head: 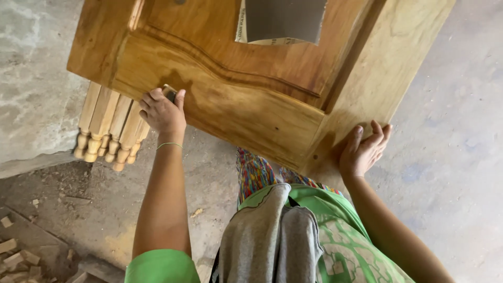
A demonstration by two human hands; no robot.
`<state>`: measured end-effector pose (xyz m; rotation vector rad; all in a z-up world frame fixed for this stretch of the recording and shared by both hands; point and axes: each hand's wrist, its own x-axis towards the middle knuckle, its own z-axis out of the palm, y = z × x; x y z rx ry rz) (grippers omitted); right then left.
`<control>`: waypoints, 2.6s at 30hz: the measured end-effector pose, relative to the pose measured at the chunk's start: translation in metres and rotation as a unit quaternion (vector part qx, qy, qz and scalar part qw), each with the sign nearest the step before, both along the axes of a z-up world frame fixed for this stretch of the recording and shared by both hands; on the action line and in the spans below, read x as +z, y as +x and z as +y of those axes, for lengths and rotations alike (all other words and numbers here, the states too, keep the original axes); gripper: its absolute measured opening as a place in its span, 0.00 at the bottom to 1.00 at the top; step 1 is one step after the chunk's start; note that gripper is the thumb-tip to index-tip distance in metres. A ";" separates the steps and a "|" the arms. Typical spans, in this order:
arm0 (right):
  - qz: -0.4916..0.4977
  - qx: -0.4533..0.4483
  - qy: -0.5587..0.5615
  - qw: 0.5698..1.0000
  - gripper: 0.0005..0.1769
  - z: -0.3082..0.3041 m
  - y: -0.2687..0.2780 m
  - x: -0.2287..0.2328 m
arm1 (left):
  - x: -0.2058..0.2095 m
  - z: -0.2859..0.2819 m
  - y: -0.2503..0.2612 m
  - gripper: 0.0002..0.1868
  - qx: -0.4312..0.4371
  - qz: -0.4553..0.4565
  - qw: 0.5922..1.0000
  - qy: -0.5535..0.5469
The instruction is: The person sands a wooden table surface using a sanding block and sandpaper. They move the sanding block across the table top and edges, occasionally switching between different pieces of sandpaper and a small wooden block.
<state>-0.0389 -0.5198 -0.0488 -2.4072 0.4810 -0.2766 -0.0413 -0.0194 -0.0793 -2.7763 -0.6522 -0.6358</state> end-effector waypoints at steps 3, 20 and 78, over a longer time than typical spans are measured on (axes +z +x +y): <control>-0.006 0.005 0.006 1.000 0.21 0.000 -0.002 0.000 | -0.020 -0.037 -0.005 0.44 0.103 0.119 0.976 -0.154; -0.261 0.602 -0.011 0.755 0.21 0.155 0.005 0.044 | -0.013 -0.262 -0.109 0.35 -0.227 -0.165 0.924 -0.261; -0.245 0.666 0.035 0.704 0.15 0.334 0.092 0.015 | 0.030 -0.108 -0.034 0.37 -0.154 -0.131 0.939 -0.280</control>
